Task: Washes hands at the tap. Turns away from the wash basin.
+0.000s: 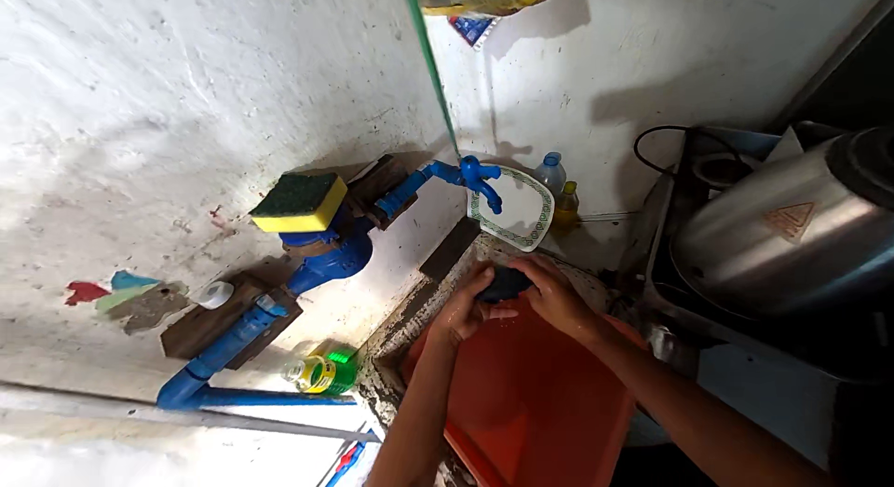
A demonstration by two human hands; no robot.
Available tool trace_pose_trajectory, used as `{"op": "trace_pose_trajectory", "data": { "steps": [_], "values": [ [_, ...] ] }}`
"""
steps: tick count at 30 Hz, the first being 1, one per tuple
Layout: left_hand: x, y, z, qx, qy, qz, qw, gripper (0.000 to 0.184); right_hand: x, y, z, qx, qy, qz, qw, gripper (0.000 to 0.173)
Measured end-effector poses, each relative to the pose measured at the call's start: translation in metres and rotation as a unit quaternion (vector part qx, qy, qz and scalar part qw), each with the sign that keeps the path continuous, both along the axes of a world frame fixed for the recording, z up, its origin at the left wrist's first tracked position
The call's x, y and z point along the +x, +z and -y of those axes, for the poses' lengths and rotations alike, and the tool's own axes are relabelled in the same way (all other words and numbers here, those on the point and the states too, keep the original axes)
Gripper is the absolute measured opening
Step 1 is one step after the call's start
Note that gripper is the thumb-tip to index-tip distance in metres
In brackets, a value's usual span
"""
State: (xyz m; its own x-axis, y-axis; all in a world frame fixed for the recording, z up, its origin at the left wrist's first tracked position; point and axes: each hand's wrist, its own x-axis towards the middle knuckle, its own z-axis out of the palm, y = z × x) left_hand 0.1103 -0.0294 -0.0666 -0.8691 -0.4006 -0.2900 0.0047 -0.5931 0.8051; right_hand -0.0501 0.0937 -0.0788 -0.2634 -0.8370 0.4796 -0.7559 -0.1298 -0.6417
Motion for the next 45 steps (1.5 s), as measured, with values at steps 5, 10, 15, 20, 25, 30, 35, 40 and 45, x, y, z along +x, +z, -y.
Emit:
{"op": "trace_pose_trajectory", "data": {
  "steps": [5,10,15,20,25,30,35,40,45],
  "values": [
    [0.017,-0.003,-0.005,-0.145,-0.162,0.0,0.976,0.068,0.02,0.015,0.003,0.097,0.088,-0.121,0.984,0.051],
    [0.025,-0.001,-0.025,-0.583,-0.166,0.16,0.779,0.071,0.034,0.032,0.006,0.373,0.074,0.025,0.925,0.064],
    [0.026,-0.02,-0.026,-0.654,-0.062,0.217,0.722,0.054,0.043,0.014,0.008,0.375,0.006,0.428,0.822,0.062],
    [0.046,-0.01,-0.019,-0.172,-0.089,0.174,0.965,0.012,0.042,0.023,-0.023,0.256,0.176,-0.056,0.949,0.086],
    [0.044,0.003,-0.032,0.031,-0.243,0.016,0.969,0.004,0.037,0.005,-0.019,0.084,0.099,-0.268,0.955,0.058],
    [0.032,0.032,-0.047,-0.394,-0.179,0.247,0.867,0.073,0.031,0.025,-0.005,0.268,0.078,-0.263,0.924,0.024],
    [0.036,0.026,-0.053,-0.713,-0.185,0.236,0.634,0.073,0.032,0.036,-0.003,0.434,0.18,0.055,0.881,0.028],
    [0.05,0.002,-0.06,-0.783,-0.205,0.091,0.579,0.047,0.031,0.008,-0.029,0.578,0.247,0.331,0.704,0.01],
    [0.05,-0.005,-0.057,-0.579,-0.188,0.218,0.763,0.027,0.022,0.008,-0.037,0.411,0.209,0.259,0.849,0.056]
  ]
}}
